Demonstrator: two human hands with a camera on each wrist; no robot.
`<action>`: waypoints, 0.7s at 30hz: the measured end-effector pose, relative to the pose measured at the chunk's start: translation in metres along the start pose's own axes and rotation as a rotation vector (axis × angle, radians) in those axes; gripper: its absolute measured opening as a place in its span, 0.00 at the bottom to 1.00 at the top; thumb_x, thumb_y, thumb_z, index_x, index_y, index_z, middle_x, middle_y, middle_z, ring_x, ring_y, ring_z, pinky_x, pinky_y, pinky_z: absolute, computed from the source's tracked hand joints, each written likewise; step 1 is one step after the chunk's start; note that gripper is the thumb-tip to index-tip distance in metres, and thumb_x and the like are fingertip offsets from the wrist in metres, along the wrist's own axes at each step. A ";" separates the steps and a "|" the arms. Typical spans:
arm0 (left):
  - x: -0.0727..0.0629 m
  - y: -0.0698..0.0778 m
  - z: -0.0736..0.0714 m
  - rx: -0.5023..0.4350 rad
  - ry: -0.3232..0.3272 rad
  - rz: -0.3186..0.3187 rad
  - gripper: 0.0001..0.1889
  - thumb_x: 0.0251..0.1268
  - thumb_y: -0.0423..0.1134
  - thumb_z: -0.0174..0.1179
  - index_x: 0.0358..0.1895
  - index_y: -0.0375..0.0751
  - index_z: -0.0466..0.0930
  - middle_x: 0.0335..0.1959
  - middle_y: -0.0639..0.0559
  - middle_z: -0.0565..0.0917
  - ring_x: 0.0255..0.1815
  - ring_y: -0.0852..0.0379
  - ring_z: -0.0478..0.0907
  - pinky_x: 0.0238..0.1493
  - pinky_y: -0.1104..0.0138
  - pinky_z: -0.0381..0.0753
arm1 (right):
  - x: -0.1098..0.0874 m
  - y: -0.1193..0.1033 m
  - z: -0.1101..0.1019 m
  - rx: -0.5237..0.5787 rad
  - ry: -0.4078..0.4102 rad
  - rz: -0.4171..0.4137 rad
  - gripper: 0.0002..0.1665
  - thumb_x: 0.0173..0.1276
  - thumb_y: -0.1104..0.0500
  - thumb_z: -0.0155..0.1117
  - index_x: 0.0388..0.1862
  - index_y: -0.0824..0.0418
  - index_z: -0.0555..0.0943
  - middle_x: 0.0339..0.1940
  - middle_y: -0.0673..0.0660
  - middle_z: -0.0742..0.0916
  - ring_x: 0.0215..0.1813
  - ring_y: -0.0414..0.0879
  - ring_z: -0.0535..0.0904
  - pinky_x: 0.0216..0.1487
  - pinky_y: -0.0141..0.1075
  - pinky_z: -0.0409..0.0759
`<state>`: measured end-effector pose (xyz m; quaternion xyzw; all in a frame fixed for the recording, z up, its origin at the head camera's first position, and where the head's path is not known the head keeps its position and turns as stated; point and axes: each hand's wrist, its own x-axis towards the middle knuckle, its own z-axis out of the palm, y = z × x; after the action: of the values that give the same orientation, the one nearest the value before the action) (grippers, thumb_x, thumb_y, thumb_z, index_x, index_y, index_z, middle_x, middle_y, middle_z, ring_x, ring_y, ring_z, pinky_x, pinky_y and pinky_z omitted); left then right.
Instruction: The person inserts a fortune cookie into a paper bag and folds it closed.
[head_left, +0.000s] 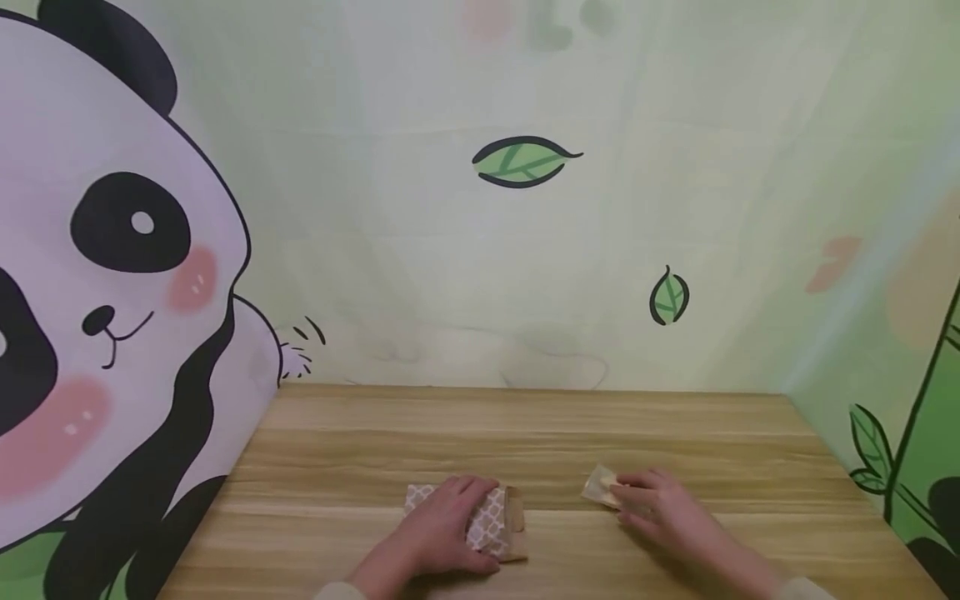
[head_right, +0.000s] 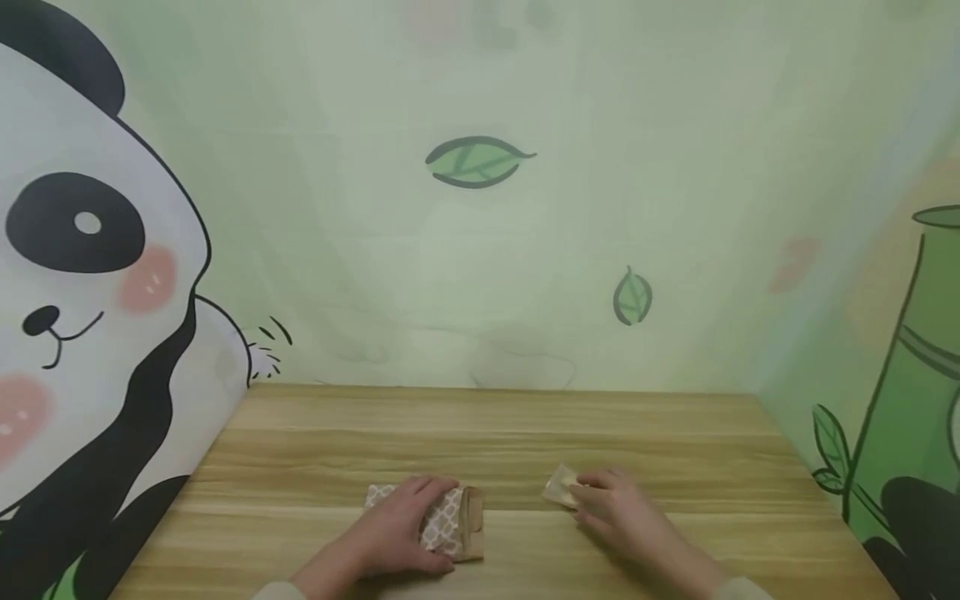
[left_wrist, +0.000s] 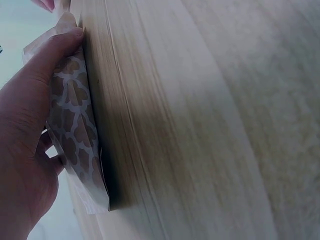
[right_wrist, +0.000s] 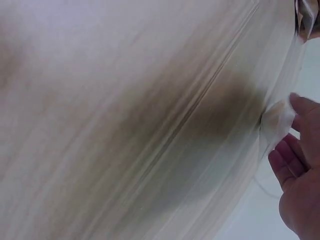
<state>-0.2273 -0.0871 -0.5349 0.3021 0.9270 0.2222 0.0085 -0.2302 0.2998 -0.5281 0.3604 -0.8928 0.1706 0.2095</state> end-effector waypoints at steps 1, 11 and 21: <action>0.000 0.000 0.000 0.003 0.001 0.001 0.55 0.42 0.64 0.83 0.77 0.47 0.70 0.67 0.51 0.80 0.68 0.50 0.76 0.69 0.51 0.79 | 0.000 -0.002 -0.001 0.014 -0.004 0.017 0.23 0.58 0.61 0.84 0.54 0.62 0.91 0.52 0.59 0.91 0.49 0.53 0.85 0.46 0.48 0.88; -0.001 -0.001 -0.002 0.004 -0.017 -0.004 0.54 0.43 0.64 0.82 0.76 0.48 0.70 0.66 0.52 0.80 0.68 0.50 0.76 0.70 0.51 0.79 | 0.020 0.024 -0.019 0.461 -0.241 0.374 0.27 0.76 0.59 0.70 0.62 0.80 0.80 0.56 0.72 0.89 0.53 0.62 0.88 0.54 0.47 0.89; 0.000 -0.001 -0.003 0.038 -0.025 0.009 0.54 0.43 0.64 0.82 0.76 0.48 0.70 0.67 0.51 0.80 0.68 0.49 0.76 0.70 0.50 0.79 | 0.035 0.034 -0.020 0.570 -0.439 0.380 0.24 0.72 0.60 0.74 0.57 0.77 0.83 0.46 0.60 0.91 0.47 0.45 0.87 0.47 0.31 0.85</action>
<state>-0.2278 -0.0891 -0.5330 0.3094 0.9294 0.2008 0.0135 -0.2722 0.3118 -0.4985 0.2605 -0.8839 0.3661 -0.1296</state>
